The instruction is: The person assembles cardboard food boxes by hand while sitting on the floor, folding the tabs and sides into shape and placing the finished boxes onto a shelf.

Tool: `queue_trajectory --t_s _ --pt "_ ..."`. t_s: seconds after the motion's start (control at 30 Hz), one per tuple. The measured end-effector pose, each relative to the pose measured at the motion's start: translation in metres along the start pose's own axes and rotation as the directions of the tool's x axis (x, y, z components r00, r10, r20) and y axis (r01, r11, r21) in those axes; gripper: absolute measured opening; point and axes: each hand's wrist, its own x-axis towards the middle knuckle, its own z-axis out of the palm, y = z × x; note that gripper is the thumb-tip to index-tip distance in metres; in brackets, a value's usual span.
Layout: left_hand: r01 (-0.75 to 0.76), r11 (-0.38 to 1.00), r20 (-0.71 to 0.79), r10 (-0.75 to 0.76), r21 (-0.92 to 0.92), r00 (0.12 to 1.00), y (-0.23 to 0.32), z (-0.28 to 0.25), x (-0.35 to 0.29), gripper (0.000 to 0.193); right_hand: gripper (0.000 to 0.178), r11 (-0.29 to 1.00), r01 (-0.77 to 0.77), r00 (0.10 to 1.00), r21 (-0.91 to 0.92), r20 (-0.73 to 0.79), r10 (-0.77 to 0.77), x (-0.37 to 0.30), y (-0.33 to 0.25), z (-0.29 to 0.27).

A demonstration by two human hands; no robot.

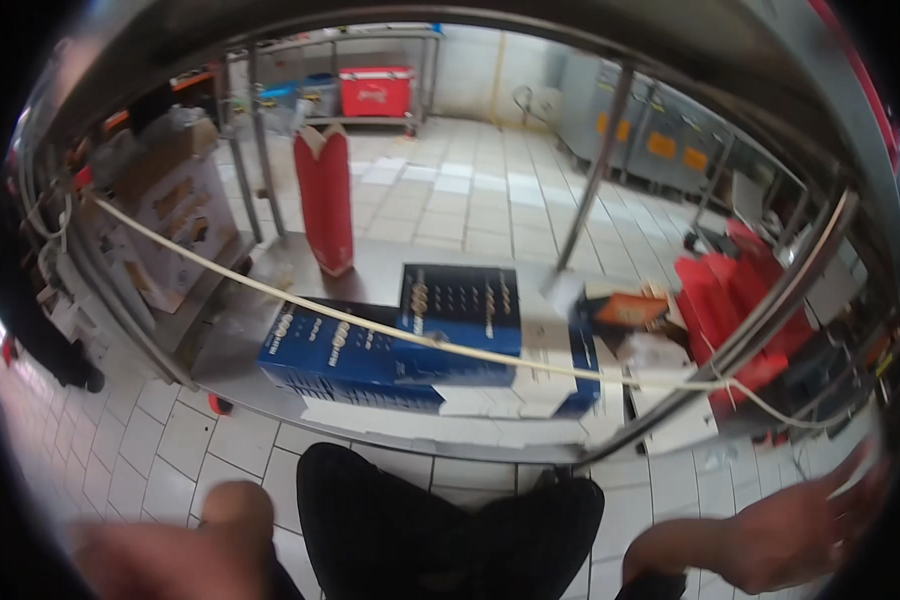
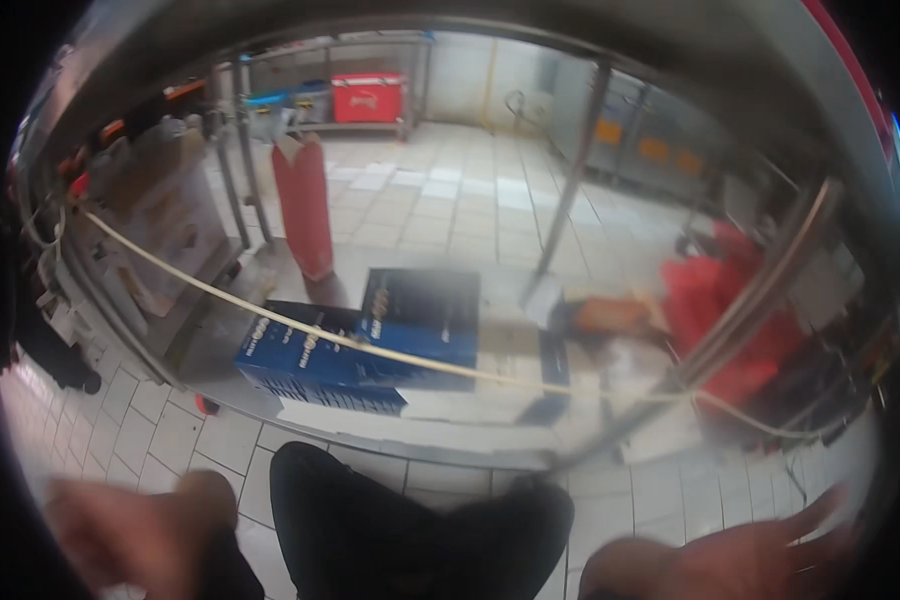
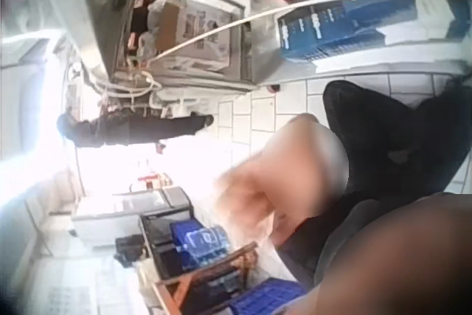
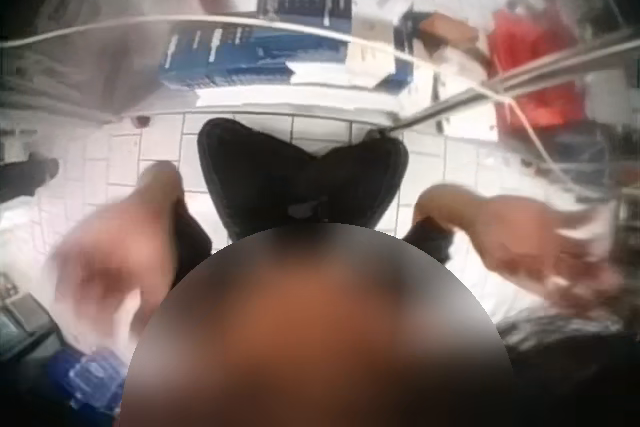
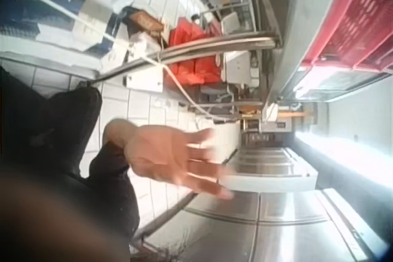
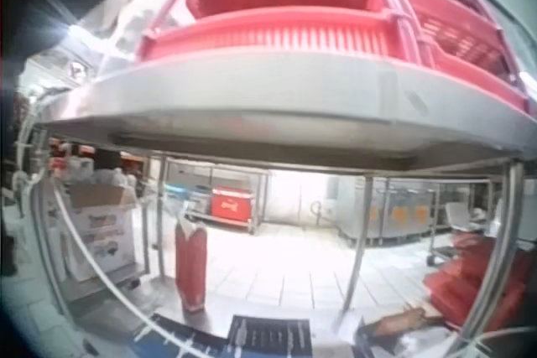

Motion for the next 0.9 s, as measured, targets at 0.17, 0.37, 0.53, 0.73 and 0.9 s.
queue_trajectory --t_s 0.17,0.37,0.53,0.73,0.9 --pt "0.691 0.666 0.869 -0.481 0.28 0.111 0.054 -0.076 -0.225 0.011 0.026 0.795 -0.439 0.843 -0.418 0.116 0.526 -0.178 0.101 -0.195" --pt "0.637 0.494 0.797 -0.241 0.592 -0.554 0.095 -0.115 -0.324 0.023 0.058 0.608 -0.066 0.276 -0.791 0.571 0.773 -0.292 0.226 -0.228" --pt "0.561 0.35 0.661 -0.401 0.75 -0.634 0.091 -0.125 -0.324 0.018 0.049 0.713 0.157 -0.335 -0.683 0.642 0.689 -0.338 0.254 -0.198" --pt "0.517 0.276 0.586 -0.389 0.81 -0.711 0.094 -0.111 -0.339 0.016 0.044 0.717 -0.017 -0.088 -0.697 0.716 0.693 -0.417 0.354 -0.273" --pt "0.495 0.242 0.55 -0.332 0.835 -0.766 0.089 -0.127 -0.33 0.017 0.033 0.719 -0.235 -0.291 -0.654 0.754 0.59 -0.436 0.406 -0.259"
